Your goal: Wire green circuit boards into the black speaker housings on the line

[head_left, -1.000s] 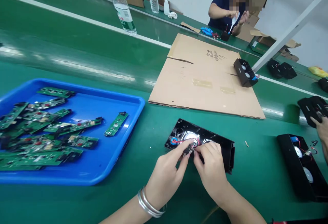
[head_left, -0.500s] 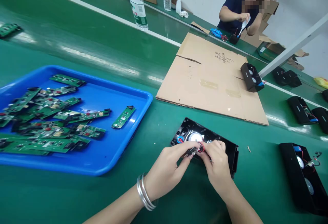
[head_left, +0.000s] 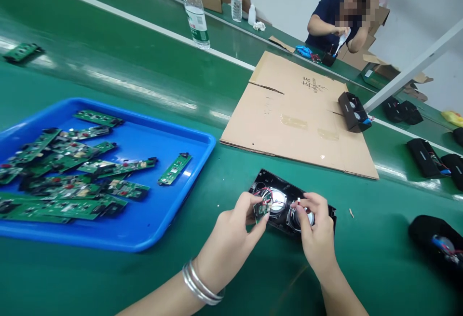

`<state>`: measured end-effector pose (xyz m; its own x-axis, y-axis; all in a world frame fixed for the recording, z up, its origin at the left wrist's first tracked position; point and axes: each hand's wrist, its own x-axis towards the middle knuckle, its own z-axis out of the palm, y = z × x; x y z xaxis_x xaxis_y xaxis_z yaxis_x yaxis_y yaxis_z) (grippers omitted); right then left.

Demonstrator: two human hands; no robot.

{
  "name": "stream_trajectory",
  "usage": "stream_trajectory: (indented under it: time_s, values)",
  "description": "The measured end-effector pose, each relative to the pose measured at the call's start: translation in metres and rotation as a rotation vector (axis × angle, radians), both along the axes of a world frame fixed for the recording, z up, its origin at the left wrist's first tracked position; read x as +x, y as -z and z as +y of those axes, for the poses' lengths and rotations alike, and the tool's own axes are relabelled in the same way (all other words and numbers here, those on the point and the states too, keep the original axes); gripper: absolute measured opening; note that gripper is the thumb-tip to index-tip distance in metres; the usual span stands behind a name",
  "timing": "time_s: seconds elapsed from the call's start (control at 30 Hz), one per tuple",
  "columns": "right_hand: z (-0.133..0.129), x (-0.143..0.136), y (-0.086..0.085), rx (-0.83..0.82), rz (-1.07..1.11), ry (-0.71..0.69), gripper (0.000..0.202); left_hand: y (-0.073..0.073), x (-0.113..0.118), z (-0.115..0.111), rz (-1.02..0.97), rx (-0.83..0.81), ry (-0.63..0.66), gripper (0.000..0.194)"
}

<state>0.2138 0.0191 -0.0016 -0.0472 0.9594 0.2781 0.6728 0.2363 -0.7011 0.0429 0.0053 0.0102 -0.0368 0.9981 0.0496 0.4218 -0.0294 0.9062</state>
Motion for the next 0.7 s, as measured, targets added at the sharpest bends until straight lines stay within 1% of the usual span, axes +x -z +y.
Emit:
stream_trajectory:
  time_s: [0.03, 0.1, 0.13, 0.2, 0.23, 0.3, 0.5, 0.7]
  values:
    - [-0.001, 0.001, 0.000, -0.011, 0.025, 0.021, 0.016, 0.001, 0.002, 0.001, 0.007, 0.014, -0.006, 0.009]
    - [-0.003, 0.001, 0.000, 0.006, 0.011, -0.010, 0.011, 0.005, 0.007, 0.002, 0.034, 0.064, -0.023, 0.008]
    - [-0.003, 0.000, 0.000, 0.044, -0.028, -0.045, 0.009, 0.007, 0.009, 0.003, 0.049, 0.097, -0.033, 0.007]
    - [-0.005, -0.003, 0.001, 0.148, -0.126, -0.108, 0.013, 0.012, 0.012, 0.004, 0.075, 0.165, -0.048, 0.008]
    - [-0.005, -0.005, 0.001, 0.195, -0.167, -0.124, 0.014, 0.014, 0.013, 0.003, 0.083, 0.195, -0.046, 0.008]
    - [-0.006, -0.009, 0.002, 0.239, -0.204, -0.134, 0.015, 0.019, 0.014, 0.002, 0.098, 0.245, -0.028, 0.009]
    - [-0.006, -0.012, 0.004, 0.229, -0.156, -0.122, 0.015, 0.029, 0.015, -0.003, 0.121, 0.413, -0.009, 0.010]
    - [-0.006, -0.010, 0.005, 0.233, -0.133, -0.121, 0.014, 0.028, 0.017, -0.001, 0.154, 0.460, 0.019, 0.008]
